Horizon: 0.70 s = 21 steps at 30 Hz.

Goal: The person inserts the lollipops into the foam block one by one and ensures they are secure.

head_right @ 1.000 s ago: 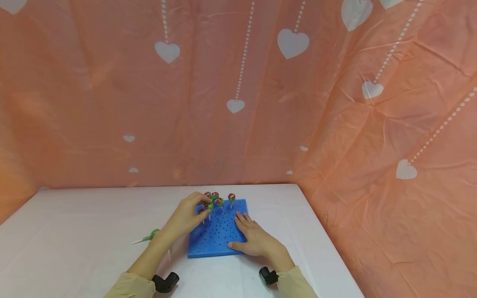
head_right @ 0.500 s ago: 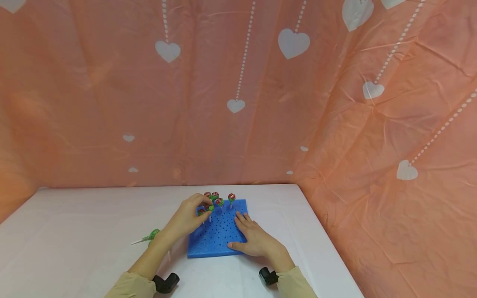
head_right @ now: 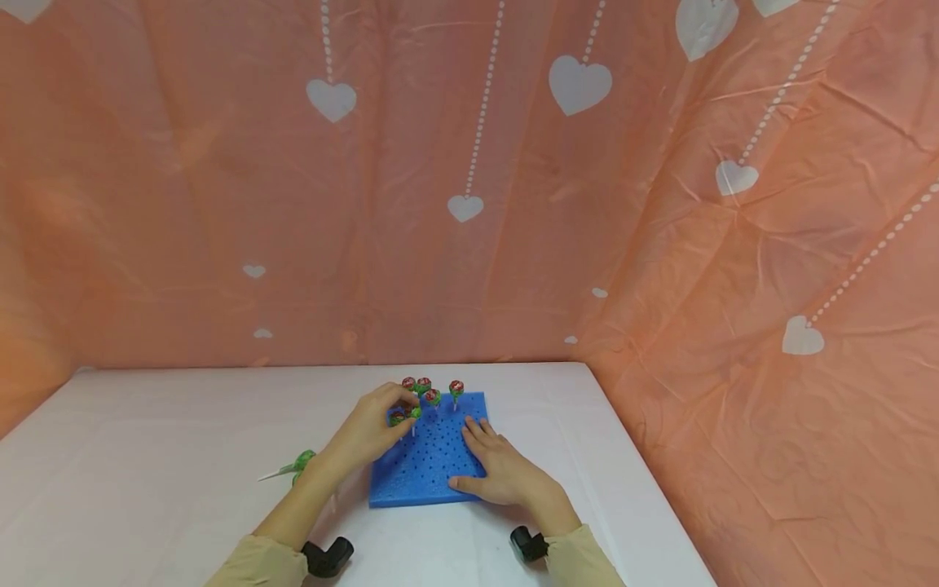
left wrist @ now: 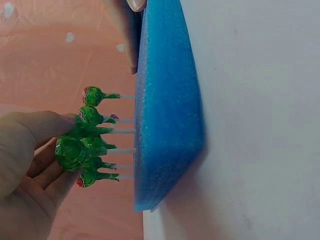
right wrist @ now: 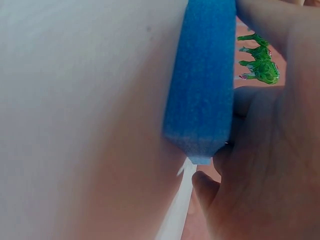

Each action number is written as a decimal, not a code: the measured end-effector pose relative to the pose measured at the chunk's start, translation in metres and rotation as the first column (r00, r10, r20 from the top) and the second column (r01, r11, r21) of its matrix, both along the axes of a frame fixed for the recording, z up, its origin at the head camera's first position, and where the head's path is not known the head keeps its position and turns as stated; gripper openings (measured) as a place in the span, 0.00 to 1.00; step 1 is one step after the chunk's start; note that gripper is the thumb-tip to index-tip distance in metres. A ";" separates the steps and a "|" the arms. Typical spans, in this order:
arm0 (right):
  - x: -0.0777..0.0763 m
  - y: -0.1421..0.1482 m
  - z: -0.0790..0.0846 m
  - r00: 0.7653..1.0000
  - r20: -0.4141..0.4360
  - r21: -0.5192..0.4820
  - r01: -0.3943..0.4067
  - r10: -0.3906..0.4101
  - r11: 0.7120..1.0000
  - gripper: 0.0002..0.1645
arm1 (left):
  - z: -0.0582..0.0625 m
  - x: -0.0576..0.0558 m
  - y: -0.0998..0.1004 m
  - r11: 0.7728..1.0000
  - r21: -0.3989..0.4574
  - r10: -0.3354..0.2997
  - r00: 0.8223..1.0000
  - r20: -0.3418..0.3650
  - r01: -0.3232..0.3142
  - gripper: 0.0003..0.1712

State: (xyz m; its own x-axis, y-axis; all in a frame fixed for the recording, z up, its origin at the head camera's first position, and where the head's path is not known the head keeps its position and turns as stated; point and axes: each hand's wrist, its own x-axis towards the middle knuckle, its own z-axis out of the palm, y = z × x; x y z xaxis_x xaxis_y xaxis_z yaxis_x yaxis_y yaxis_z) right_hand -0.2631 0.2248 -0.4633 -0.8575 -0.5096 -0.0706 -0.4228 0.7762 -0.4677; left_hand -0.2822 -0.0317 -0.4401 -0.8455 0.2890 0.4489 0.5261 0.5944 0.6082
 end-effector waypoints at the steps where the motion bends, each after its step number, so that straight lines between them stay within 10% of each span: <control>1: 0.000 0.000 0.000 1.000 0.000 0.000 0.000 0.000 1.000 0.56 | 0.000 0.000 0.000 1.000 -0.010 -0.002 1.000 0.007 0.002 0.13; 21: -0.001 0.000 -0.001 1.000 0.010 -0.001 0.002 -0.002 1.000 0.56 | -0.001 0.001 0.000 0.998 -0.061 0.007 0.999 0.033 -0.005 0.13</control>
State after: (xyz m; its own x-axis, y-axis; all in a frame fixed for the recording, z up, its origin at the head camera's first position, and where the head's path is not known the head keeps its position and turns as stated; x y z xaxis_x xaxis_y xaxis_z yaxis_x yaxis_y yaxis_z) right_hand -0.2638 0.2247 -0.4642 -0.8580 -0.5077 -0.0782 -0.4164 0.7766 -0.4728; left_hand -0.2809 -0.0313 -0.4410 -0.8616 0.3100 0.4020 0.5024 0.6342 0.5877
